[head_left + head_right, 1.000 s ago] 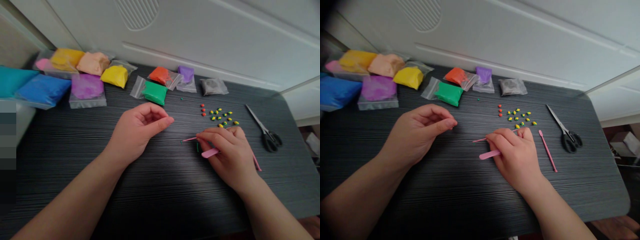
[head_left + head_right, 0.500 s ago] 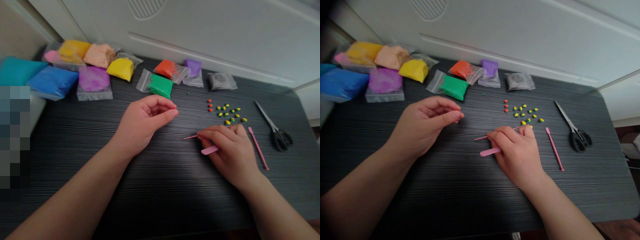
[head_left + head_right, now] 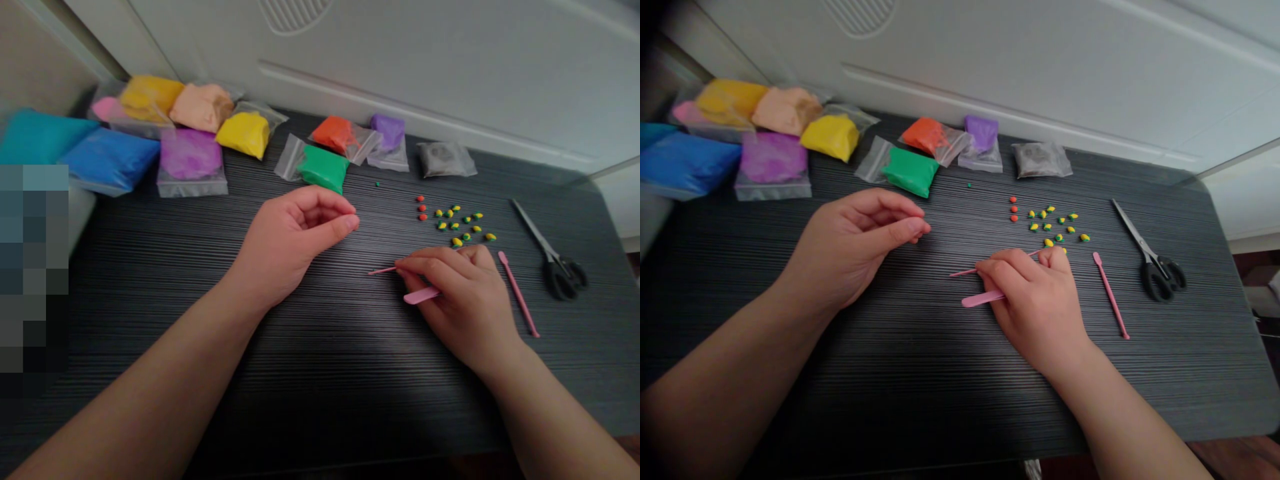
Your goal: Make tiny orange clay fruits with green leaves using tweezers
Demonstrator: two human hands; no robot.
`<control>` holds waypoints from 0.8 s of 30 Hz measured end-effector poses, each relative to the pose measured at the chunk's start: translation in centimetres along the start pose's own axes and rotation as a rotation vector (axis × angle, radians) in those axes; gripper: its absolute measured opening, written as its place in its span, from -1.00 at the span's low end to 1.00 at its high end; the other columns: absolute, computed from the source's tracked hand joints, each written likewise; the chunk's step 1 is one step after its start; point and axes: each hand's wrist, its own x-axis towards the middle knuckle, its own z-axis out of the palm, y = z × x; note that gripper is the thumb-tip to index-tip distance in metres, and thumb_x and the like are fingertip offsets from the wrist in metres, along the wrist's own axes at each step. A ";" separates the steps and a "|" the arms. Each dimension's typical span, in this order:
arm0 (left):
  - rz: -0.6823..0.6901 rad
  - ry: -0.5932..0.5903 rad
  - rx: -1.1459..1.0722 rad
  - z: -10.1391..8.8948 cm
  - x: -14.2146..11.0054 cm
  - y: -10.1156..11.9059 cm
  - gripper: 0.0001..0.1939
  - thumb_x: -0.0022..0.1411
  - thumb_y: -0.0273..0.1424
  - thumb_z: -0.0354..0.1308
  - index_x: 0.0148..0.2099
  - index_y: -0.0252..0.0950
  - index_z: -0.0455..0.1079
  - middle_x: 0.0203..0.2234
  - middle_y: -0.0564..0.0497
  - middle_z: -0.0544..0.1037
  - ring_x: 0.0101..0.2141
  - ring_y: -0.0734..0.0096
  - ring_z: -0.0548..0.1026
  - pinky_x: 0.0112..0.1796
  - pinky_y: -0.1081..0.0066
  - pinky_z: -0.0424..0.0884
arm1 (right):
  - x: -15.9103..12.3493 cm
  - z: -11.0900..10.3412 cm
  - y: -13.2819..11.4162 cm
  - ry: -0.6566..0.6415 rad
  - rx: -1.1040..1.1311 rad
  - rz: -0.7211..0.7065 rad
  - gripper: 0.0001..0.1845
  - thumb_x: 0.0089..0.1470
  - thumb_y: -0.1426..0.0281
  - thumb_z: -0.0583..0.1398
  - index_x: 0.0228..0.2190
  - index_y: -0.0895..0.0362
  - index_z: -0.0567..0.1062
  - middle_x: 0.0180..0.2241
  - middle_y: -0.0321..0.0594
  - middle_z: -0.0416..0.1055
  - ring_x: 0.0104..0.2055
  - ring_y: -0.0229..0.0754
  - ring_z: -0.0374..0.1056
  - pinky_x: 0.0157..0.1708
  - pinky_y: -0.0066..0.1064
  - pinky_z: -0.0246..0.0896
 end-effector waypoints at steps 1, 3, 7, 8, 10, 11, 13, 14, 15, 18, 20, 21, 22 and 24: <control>0.007 -0.005 -0.009 0.0 0.0 -0.1 -0.87 -0.04 -0.37 0.20 -0.36 -0.27 0.40 -0.49 0.09 0.50 -0.44 0.50 0.45 -0.35 0.48 0.36 | 0.0 0.0 0.0 0.003 -0.003 -0.002 -0.81 0.00 0.43 0.14 -0.27 0.02 0.38 -0.25 -0.38 0.42 -0.29 -0.27 0.28 -0.31 -0.32 -0.05; 0.027 -0.018 -0.027 -0.1 0.1 -0.2 -0.86 -0.04 -0.38 0.20 -0.35 -0.29 0.40 -0.49 0.08 0.50 -0.45 0.51 0.44 -0.37 0.49 0.35 | 0.0 0.1 0.1 0.010 -0.004 -0.006 -0.80 -0.01 0.44 0.14 -0.26 0.02 0.38 -0.24 -0.38 0.41 -0.28 -0.26 0.28 -0.30 -0.32 -0.05; 0.045 -0.034 -0.032 -0.2 0.1 -0.3 -0.87 -0.03 -0.40 0.20 -0.34 -0.27 0.41 -0.48 0.08 0.50 -0.45 0.53 0.43 -0.36 0.50 0.34 | 0.0 0.3 0.1 -0.004 -0.018 -0.003 -0.82 0.01 0.43 0.13 -0.27 0.01 0.38 -0.25 -0.39 0.41 -0.30 -0.26 0.28 -0.32 -0.32 -0.05; 0.045 -0.038 -0.031 -0.2 0.1 -0.3 -0.88 -0.03 -0.40 0.20 -0.35 -0.27 0.41 -0.48 0.09 0.50 -0.44 0.53 0.43 -0.36 0.49 0.34 | 0.0 0.3 0.1 -0.013 -0.025 -0.004 -0.82 0.02 0.43 0.12 -0.27 0.00 0.38 -0.25 -0.39 0.42 -0.31 -0.26 0.28 -0.32 -0.32 -0.05; 0.038 -0.035 -0.026 -0.2 0.1 -0.2 -0.89 -0.03 -0.41 0.20 -0.35 -0.26 0.41 -0.49 0.09 0.50 -0.43 0.50 0.44 -0.35 0.47 0.34 | -0.1 0.3 0.1 -0.030 -0.044 -0.011 -0.79 0.02 0.44 0.12 -0.25 0.00 0.38 -0.24 -0.40 0.41 -0.31 -0.26 0.27 -0.31 -0.30 -0.06; 0.032 -0.030 -0.022 -0.1 0.1 -0.1 -0.89 -0.03 -0.41 0.20 -0.36 -0.26 0.42 -0.49 0.09 0.50 -0.43 0.49 0.45 -0.35 0.47 0.33 | -0.1 0.3 0.1 -0.037 -0.056 -0.019 -0.77 0.01 0.45 0.12 -0.23 -0.01 0.37 -0.23 -0.40 0.41 -0.30 -0.25 0.27 -0.30 -0.30 -0.07; 0.024 -0.016 -0.015 -0.1 0.1 0.0 -0.90 -0.03 -0.42 0.20 -0.37 -0.27 0.42 -0.50 0.09 0.50 -0.43 0.47 0.45 -0.35 0.46 0.33 | -0.1 0.2 0.1 -0.048 -0.083 -0.033 -0.74 0.00 0.47 0.12 -0.21 -0.02 0.36 -0.22 -0.39 0.40 -0.30 -0.24 0.26 -0.30 -0.29 -0.08; 0.022 -0.011 -0.014 0.0 0.1 0.0 -0.90 -0.03 -0.42 0.20 -0.37 -0.28 0.42 -0.50 0.08 0.50 -0.43 0.48 0.45 -0.35 0.46 0.33 | -0.1 0.2 0.1 -0.050 -0.096 -0.037 -0.73 0.00 0.47 0.12 -0.21 -0.03 0.36 -0.21 -0.40 0.40 -0.31 -0.24 0.25 -0.30 -0.28 -0.09; 0.021 -0.008 -0.012 0.0 0.1 0.1 -0.89 -0.03 -0.42 0.20 -0.37 -0.28 0.42 -0.50 0.08 0.50 -0.43 0.48 0.45 -0.35 0.46 0.33 | -0.1 0.2 0.1 -0.050 -0.102 -0.040 -0.73 0.00 0.47 0.12 -0.21 -0.03 0.36 -0.22 -0.40 0.40 -0.32 -0.24 0.24 -0.31 -0.28 -0.09; 0.019 -0.012 -0.007 -0.1 0.1 0.1 -0.88 -0.04 -0.41 0.20 -0.36 -0.29 0.41 -0.49 0.08 0.50 -0.44 0.50 0.44 -0.35 0.47 0.33 | -0.1 0.2 0.1 -0.037 -0.090 -0.035 -0.74 0.01 0.46 0.11 -0.22 -0.04 0.37 -0.22 -0.40 0.40 -0.33 -0.24 0.23 -0.32 -0.29 -0.09; 0.017 -0.019 -0.003 -0.1 0.1 0.1 -0.88 -0.04 -0.40 0.20 -0.36 -0.28 0.41 -0.49 0.09 0.50 -0.44 0.50 0.44 -0.35 0.47 0.33 | -0.1 0.0 0.1 -0.022 -0.076 -0.025 -0.75 0.01 0.47 0.11 -0.22 -0.03 0.37 -0.22 -0.40 0.40 -0.31 -0.25 0.24 -0.31 -0.29 -0.09; 0.017 -0.023 -0.001 -0.1 0.1 0.1 -0.88 -0.04 -0.40 0.20 -0.36 -0.27 0.41 -0.49 0.09 0.50 -0.44 0.50 0.44 -0.35 0.47 0.33 | -0.2 0.0 0.1 -0.016 -0.071 -0.020 -0.74 0.01 0.47 0.11 -0.22 -0.03 0.37 -0.22 -0.39 0.39 -0.30 -0.25 0.24 -0.30 -0.29 -0.09; 0.016 -0.023 0.002 -0.1 0.1 0.1 -0.88 -0.03 -0.39 0.20 -0.36 -0.27 0.41 -0.49 0.09 0.50 -0.44 0.50 0.44 -0.35 0.48 0.33 | -0.2 -0.1 0.1 -0.012 -0.070 -0.018 -0.74 0.00 0.48 0.12 -0.22 -0.03 0.37 -0.22 -0.39 0.40 -0.29 -0.25 0.24 -0.30 -0.29 -0.09; 0.014 -0.015 0.015 -0.1 0.0 0.1 -0.88 -0.03 -0.38 0.19 -0.36 -0.26 0.41 -0.48 0.09 0.50 -0.43 0.50 0.44 -0.35 0.48 0.33 | -0.1 -0.2 0.1 -0.019 -0.073 -0.019 -0.75 0.00 0.47 0.12 -0.22 -0.02 0.37 -0.22 -0.38 0.40 -0.29 -0.25 0.24 -0.30 -0.29 -0.09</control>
